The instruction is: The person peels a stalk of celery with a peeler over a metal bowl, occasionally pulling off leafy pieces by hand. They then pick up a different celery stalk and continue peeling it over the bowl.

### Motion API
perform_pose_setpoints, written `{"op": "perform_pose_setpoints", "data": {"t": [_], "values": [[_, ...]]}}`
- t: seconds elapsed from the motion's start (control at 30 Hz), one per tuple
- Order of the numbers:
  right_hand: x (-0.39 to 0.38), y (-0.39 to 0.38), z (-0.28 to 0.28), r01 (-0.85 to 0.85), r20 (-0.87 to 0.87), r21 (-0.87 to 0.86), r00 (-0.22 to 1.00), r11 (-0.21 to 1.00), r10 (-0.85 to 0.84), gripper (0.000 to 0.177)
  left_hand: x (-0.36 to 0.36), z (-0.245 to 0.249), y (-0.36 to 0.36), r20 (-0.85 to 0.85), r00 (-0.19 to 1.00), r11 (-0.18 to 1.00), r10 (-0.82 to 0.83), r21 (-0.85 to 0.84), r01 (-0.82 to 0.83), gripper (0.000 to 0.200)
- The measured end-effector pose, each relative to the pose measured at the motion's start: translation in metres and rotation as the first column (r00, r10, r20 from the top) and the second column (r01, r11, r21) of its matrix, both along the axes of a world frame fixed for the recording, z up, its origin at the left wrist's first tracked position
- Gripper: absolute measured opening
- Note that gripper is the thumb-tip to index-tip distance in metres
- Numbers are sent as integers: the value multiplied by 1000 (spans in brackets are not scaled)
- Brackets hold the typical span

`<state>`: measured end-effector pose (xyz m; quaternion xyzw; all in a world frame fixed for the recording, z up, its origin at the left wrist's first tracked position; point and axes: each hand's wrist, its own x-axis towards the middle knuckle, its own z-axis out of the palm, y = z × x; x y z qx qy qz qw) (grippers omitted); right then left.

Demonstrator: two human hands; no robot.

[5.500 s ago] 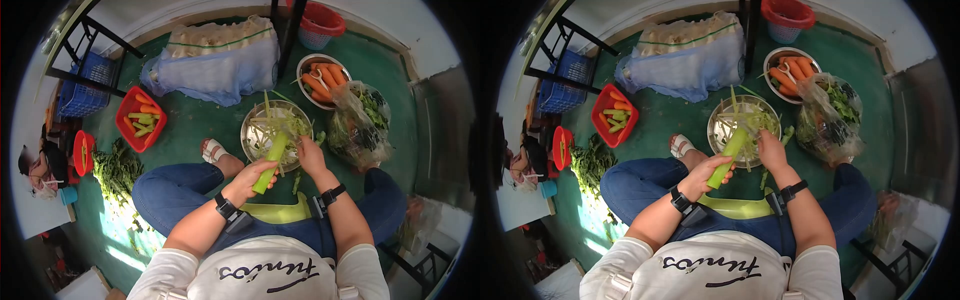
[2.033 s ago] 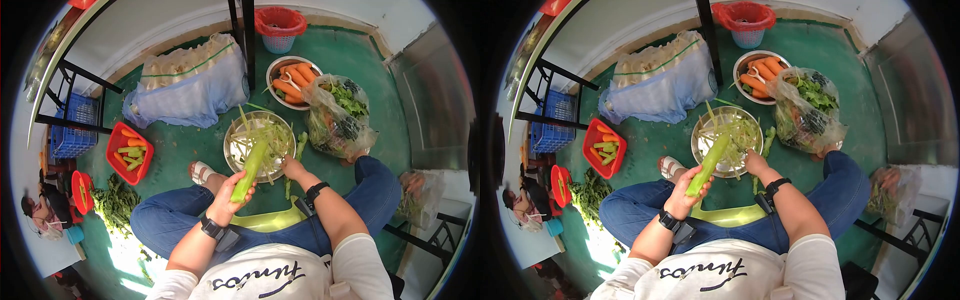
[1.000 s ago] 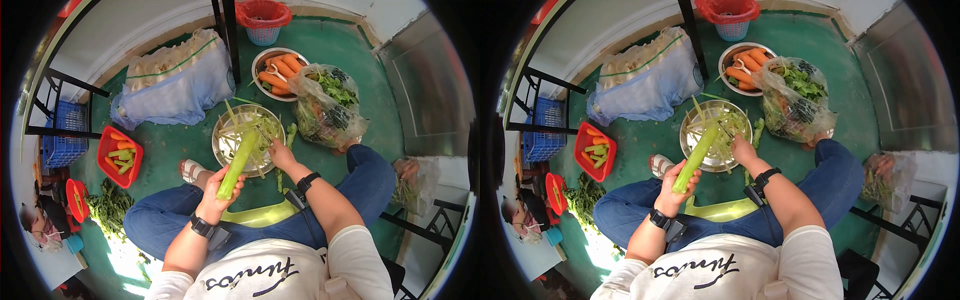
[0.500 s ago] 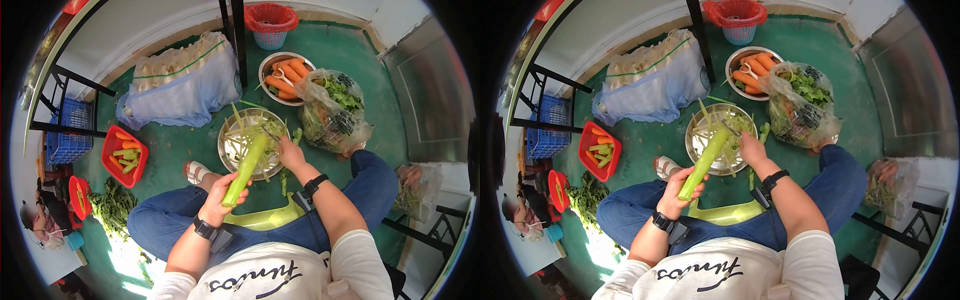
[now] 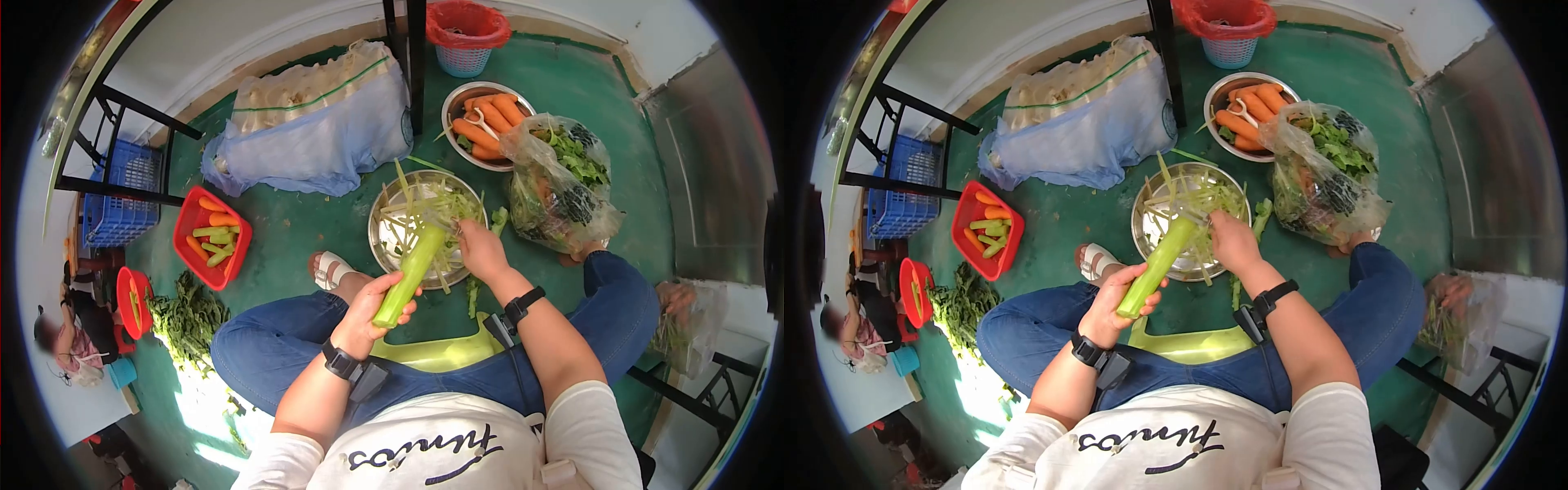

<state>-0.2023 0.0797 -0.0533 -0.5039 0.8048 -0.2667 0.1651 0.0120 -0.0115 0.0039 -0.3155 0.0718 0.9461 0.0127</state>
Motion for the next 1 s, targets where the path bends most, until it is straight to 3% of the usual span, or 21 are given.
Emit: {"op": "perform_pose_setpoints", "data": {"t": [0.07, 0.13, 0.27, 0.3, 0.33, 0.37, 0.4, 0.47, 0.53, 0.57, 0.77, 1.0], "values": [[-1, 1, -6, -58, -36, -78, 998, 995, 56, 17, 1, 0, -1, 15, 1000, 999, -21, -25, 21, 34], [-5, 11, -28, 115, 31, 151, 992, 982, -121, 15, 2, 0, -1, 37, 999, 1000, -17, -26, 18, 30], [-10, 19, -60, 134, 108, 253, 980, 958, -166, 16, 1, -8, -4, 33, 999, 999, 38, 15, -39, 34], [-8, 14, -51, 156, 496, 355, 804, 922, -327, 19, 3, -17, -6, -7, 1000, 996, 16, 90, -15, 37], [-6, 9, -37, 125, 758, 459, 460, 879, -462, 22, 1, -16, -6, 1, 999, 995, 32, 90, -32, 37], [4, 2, -12, 167, 835, 466, 242, 869, -494, 32, -2, -13, -4, 15, 998, 992, 62, 109, -63, 36], [10, -2, -4, 151, 836, 468, 243, 871, -491, 32, -5, -12, -2, 27, 996, 987, 90, 127, -93, 36], [17, -6, 7, 108, 908, 400, -180, 910, -378, 30, -7, -15, 2, 25, 995, 982, 100, 161, -103, 35], [26, -10, 15, 123, 918, 372, -195, 920, -345, 31, -11, -10, 7, 9, 997, 992, 80, 94, -81, 33], [29, -11, 17, 146, 927, 342, -211, 928, -309, 31, -14, -7, 9, 82, 996, 998, 46, 27, -48, 39], [32, -10, 6, 211, 937, 345, -135, 915, -322, 33, -17, -6, 14, -12, 999, 997, 36, 66, -35, 40], [27, -10, 7, 377, 941, 335, -177, 864, -287, 27, -20, 1, 18, 38, 998, 998, 45, 49, -47, 40]]}}
